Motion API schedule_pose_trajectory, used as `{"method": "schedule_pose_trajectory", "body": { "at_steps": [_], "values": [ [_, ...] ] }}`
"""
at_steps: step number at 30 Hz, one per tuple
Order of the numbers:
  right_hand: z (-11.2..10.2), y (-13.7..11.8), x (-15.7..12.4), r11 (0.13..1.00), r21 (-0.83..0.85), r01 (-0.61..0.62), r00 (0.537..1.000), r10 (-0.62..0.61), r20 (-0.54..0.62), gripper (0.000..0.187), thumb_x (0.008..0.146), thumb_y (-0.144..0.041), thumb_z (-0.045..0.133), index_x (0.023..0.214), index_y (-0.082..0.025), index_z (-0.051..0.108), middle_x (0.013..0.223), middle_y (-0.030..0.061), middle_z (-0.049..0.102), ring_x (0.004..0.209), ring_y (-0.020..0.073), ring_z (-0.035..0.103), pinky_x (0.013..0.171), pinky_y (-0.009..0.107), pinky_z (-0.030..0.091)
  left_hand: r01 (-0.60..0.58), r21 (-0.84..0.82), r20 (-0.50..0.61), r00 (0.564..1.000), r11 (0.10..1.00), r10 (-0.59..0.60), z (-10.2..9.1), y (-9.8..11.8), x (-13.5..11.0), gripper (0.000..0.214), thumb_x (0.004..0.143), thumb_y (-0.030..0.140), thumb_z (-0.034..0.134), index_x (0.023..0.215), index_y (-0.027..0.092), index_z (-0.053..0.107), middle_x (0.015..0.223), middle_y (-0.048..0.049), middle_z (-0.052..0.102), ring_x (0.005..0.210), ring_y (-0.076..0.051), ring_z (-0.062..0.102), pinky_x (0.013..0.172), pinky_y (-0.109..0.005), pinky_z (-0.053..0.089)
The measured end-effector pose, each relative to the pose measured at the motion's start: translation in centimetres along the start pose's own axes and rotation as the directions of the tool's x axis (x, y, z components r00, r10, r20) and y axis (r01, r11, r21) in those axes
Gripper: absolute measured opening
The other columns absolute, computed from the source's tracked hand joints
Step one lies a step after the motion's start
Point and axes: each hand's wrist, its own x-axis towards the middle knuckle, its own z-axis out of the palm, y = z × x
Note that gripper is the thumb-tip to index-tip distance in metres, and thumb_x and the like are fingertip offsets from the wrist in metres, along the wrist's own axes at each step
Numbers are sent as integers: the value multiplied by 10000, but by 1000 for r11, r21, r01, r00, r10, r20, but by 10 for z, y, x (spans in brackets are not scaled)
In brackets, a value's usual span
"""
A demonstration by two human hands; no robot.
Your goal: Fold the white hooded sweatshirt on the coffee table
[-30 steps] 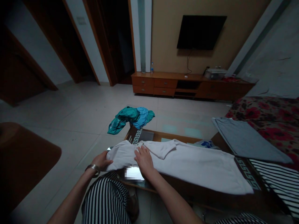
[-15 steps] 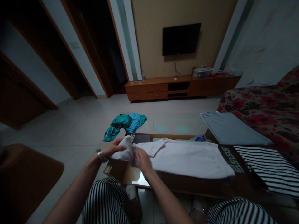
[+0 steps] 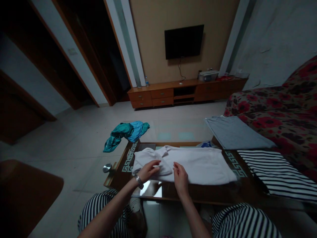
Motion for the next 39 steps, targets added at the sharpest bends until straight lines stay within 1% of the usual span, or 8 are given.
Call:
{"method": "schedule_pose_trajectory", "body": {
  "at_steps": [3,7,13,18,22,27,33,39],
  "values": [
    [12,-12,4,990,-130,54,999,-53,12,369,863,-349,414,1061,-144,649,1074,149,661,993,238,613,898,390,468,-25,172,-186,981,985,58,-28,-11,-10,343,878,270,443,1186,189,572,1268,-119,557,1184,-222,500,1012,-385,403],
    [34,-24,9,955,-284,89,993,-65,95,343,824,-302,501,1092,-146,646,1026,150,673,976,261,610,898,399,452,165,513,-324,946,842,12,-52,-38,-25,525,725,144,601,1243,195,531,1407,-141,409,1293,-314,356,1051,-505,315],
    [34,-26,20,988,-106,116,987,-102,128,376,810,-304,500,1126,-138,615,1060,105,667,947,211,611,856,333,469,136,575,-324,943,807,72,-41,-77,-60,205,762,65,457,857,161,611,1025,-85,537,987,-214,481,848,-347,438],
    [19,-12,20,970,-228,90,960,-23,280,267,781,-249,505,970,-164,673,806,47,674,696,167,597,704,288,474,101,564,-309,946,819,97,-35,-89,-76,214,768,28,436,845,174,571,981,-59,520,941,-193,445,827,-320,414],
    [26,-18,26,938,-281,204,948,-118,296,225,812,-261,519,942,-168,676,912,79,667,840,196,595,798,316,460,119,579,-287,956,807,64,-38,-88,-74,210,764,7,441,820,168,563,946,-65,530,922,-205,435,813,-325,404],
    [56,-49,45,895,-258,365,891,-255,375,275,813,-237,567,1064,-156,643,1053,97,643,1016,219,546,911,339,418,157,615,-257,966,773,8,-40,-82,-72,194,781,25,452,828,167,575,939,-68,554,931,-218,443,813,-341,381],
    [82,-69,52,870,-332,365,841,-155,517,388,823,-230,581,1204,-159,589,1110,106,634,1028,219,554,922,329,406,210,618,-286,958,757,-32,-47,-55,-73,262,762,18,453,891,183,611,992,-62,584,992,-228,469,852,-371,346],
    [83,-77,63,845,-331,421,784,-156,601,392,801,-200,606,1193,-212,610,1065,71,639,962,187,570,880,286,404,97,676,-264,957,730,117,-71,-29,-24,434,766,19,444,1135,196,588,1167,-87,569,1107,-242,446,932,-409,312]
  ]
}}
